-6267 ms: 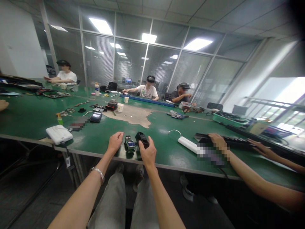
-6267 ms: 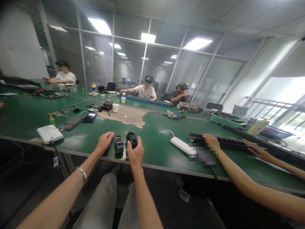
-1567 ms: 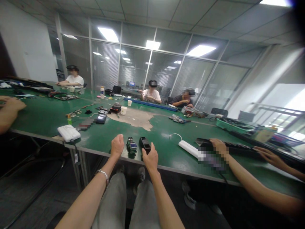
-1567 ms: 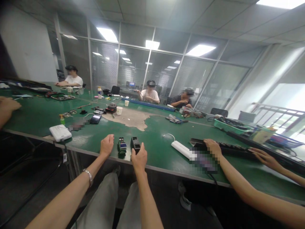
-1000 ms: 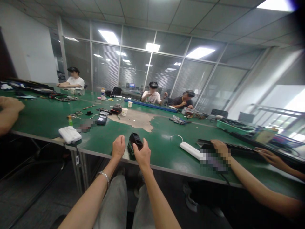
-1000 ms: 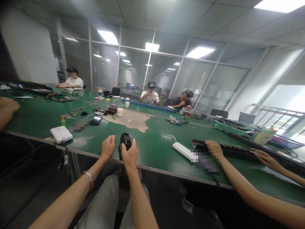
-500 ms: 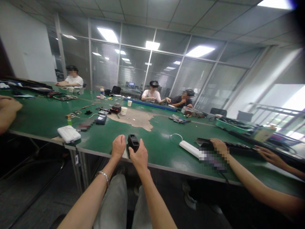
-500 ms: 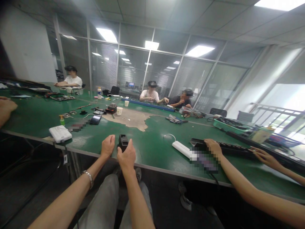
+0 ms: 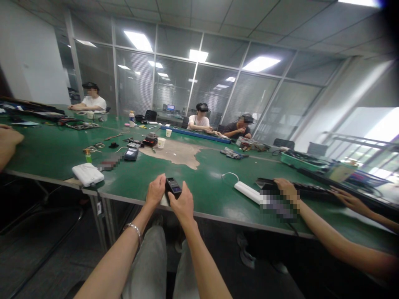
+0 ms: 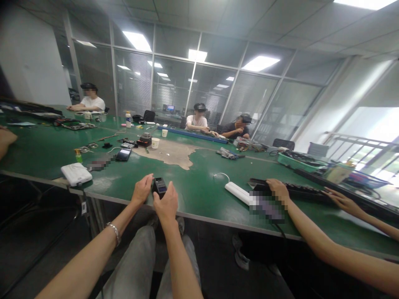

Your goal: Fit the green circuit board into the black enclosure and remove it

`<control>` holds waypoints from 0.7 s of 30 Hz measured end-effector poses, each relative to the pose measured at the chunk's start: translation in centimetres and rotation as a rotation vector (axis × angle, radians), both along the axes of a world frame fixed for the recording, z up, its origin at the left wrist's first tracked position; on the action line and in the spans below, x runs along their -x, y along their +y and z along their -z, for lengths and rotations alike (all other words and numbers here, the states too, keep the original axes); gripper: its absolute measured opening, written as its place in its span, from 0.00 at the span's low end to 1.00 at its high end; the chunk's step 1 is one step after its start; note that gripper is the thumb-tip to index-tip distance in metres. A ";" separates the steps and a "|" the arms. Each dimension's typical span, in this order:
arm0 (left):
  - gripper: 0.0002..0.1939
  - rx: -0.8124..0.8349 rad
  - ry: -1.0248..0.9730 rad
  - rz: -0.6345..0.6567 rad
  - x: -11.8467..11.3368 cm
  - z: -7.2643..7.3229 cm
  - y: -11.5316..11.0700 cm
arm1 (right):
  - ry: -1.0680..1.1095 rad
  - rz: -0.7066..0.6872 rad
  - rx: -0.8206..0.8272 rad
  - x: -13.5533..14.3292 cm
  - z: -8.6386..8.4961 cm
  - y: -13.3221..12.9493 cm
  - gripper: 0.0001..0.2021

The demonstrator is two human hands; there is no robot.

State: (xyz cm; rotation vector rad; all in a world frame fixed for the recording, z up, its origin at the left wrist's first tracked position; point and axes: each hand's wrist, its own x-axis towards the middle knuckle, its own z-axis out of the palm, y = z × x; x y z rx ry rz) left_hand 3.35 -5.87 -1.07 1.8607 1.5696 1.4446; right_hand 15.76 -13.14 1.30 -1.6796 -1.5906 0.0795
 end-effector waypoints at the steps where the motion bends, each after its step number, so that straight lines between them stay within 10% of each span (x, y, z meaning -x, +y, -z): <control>1: 0.22 0.011 0.003 -0.002 0.0 -0.1 0.0 | 0.011 0.003 -0.016 0.0 0.2 0.0 0.38; 21: 0.24 -0.097 -0.024 -0.110 -0.3 0.4 0.4 | 0.243 0.092 -0.178 -5.2 -1.2 2.4 0.34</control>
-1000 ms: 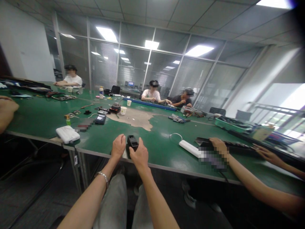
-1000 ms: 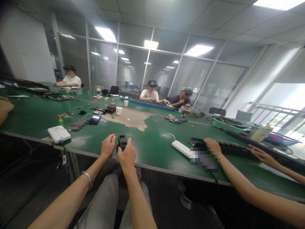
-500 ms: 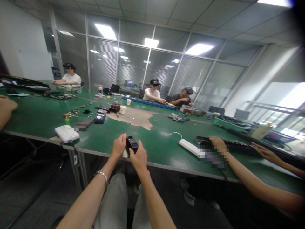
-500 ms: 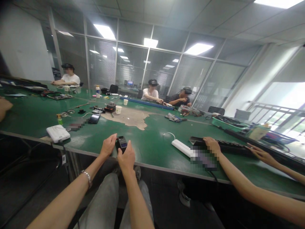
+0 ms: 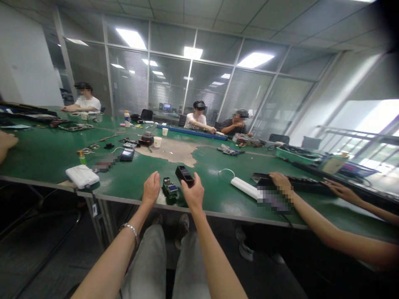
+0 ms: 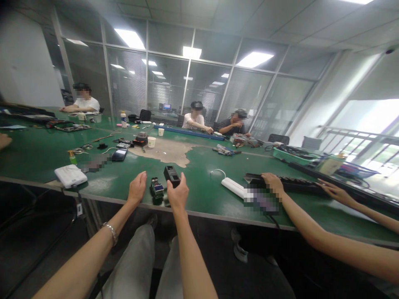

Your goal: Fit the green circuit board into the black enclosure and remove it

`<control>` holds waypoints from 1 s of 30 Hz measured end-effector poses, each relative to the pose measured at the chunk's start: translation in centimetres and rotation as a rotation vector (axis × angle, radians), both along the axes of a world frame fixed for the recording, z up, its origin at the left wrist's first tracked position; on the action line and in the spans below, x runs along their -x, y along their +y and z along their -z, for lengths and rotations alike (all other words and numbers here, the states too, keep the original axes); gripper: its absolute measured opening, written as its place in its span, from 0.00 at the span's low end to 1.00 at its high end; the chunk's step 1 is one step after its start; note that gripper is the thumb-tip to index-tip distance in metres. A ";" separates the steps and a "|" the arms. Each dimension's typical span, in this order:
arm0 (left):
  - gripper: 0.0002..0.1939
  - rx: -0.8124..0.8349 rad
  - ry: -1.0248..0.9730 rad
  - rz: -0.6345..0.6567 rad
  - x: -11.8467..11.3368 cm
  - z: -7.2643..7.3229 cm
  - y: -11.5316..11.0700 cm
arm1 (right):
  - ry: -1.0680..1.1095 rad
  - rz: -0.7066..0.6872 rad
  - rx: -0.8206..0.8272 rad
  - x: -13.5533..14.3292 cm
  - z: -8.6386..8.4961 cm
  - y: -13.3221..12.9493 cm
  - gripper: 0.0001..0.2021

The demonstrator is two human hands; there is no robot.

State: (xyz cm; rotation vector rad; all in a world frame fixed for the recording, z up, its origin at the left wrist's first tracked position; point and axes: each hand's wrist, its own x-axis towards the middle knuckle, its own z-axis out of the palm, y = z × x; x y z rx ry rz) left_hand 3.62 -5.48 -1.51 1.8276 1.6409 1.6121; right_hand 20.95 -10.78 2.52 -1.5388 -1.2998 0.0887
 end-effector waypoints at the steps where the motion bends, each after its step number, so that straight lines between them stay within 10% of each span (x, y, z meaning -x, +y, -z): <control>1: 0.23 -0.003 0.000 -0.003 0.0 0.0 0.0 | -0.022 0.012 0.033 -0.6 0.4 0.1 0.34; 17: 0.22 0.016 0.004 0.026 -0.1 0.3 0.2 | -0.127 0.034 0.090 -2.8 4.2 -0.2 0.38; 30: 0.21 0.021 0.008 0.001 0.0 -0.2 -0.1 | 0.110 -0.069 0.001 0.4 0.7 -1.1 0.33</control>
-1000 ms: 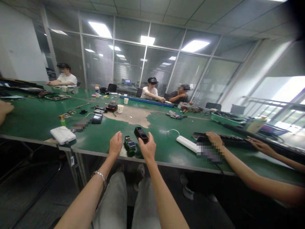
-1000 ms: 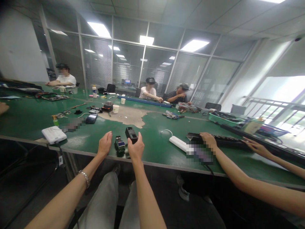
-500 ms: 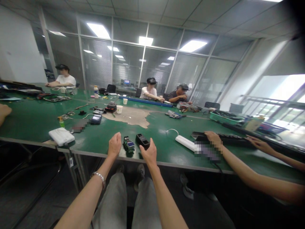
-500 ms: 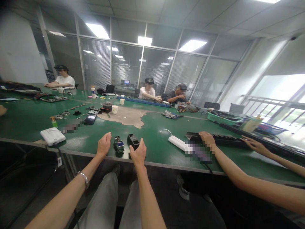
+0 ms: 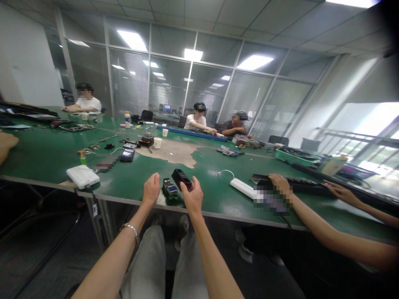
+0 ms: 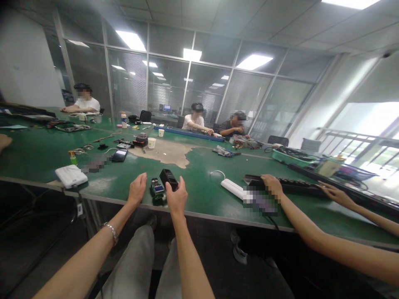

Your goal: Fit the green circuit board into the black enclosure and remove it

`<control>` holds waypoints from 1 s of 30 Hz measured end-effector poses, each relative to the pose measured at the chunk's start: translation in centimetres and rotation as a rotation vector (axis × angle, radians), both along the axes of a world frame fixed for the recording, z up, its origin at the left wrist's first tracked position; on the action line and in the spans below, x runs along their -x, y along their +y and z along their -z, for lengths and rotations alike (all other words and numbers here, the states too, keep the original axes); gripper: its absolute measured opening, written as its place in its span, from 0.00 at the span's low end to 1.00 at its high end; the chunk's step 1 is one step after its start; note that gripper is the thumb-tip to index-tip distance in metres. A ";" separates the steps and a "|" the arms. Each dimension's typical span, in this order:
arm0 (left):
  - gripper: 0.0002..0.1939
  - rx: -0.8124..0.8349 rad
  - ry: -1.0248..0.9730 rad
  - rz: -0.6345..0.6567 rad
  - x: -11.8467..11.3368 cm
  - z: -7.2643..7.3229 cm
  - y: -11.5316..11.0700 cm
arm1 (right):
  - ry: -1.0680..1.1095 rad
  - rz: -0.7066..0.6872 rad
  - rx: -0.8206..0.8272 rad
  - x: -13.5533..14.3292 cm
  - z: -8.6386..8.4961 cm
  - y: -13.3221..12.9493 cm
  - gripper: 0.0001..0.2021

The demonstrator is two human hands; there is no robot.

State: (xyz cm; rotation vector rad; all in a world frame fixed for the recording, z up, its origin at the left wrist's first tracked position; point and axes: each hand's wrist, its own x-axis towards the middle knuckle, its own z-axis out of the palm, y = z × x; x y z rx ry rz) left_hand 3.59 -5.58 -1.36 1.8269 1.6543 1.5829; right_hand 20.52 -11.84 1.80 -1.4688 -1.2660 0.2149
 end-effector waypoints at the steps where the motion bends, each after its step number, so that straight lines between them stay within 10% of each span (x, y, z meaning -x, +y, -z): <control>1: 0.21 0.001 -0.002 -0.001 0.0 0.0 0.0 | 0.020 -0.031 -0.016 0.6 -0.5 -0.1 0.33; 30: 0.24 0.050 -0.023 0.109 -0.1 0.0 -0.1 | -0.294 -0.057 0.082 4.3 2.2 -1.6 0.32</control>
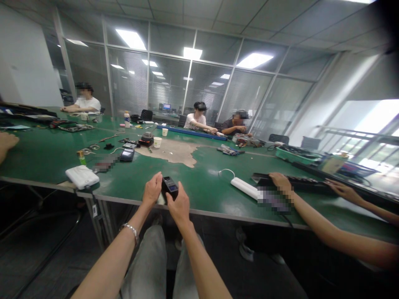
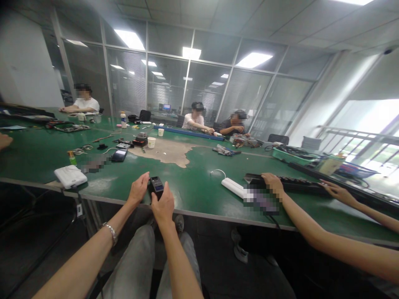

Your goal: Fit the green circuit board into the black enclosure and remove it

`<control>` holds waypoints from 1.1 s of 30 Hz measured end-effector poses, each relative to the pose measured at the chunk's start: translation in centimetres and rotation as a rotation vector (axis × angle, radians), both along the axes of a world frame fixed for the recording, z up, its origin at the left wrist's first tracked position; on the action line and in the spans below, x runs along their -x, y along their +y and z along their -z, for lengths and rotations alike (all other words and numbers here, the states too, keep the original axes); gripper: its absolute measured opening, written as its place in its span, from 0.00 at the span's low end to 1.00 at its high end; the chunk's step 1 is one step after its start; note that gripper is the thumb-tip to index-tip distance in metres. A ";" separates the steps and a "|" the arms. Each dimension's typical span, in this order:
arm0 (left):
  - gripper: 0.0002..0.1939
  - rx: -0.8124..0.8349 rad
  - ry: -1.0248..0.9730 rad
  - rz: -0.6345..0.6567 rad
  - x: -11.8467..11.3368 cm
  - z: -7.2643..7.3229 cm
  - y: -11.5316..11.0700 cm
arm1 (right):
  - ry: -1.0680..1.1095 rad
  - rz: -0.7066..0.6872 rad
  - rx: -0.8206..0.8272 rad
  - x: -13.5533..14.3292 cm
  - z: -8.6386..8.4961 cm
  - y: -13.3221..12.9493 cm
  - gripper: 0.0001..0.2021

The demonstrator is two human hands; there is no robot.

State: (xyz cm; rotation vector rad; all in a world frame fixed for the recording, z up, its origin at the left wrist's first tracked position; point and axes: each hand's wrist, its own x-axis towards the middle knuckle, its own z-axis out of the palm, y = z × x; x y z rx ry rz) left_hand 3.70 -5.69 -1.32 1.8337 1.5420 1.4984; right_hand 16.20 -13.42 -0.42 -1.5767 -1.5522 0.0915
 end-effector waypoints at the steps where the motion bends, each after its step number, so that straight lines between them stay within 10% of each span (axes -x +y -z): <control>1: 0.24 -0.009 -0.001 -0.011 0.0 0.0 0.1 | 0.009 0.001 0.000 0.0 -0.1 0.0 0.32; 13: 0.25 -0.085 -0.016 -0.100 0.1 0.5 0.7 | 0.341 0.012 -0.166 -2.3 -3.1 2.3 0.34; 33: 0.23 -0.088 0.011 -0.099 -0.1 0.3 0.4 | 0.058 0.162 -0.035 -7.4 1.4 2.9 0.40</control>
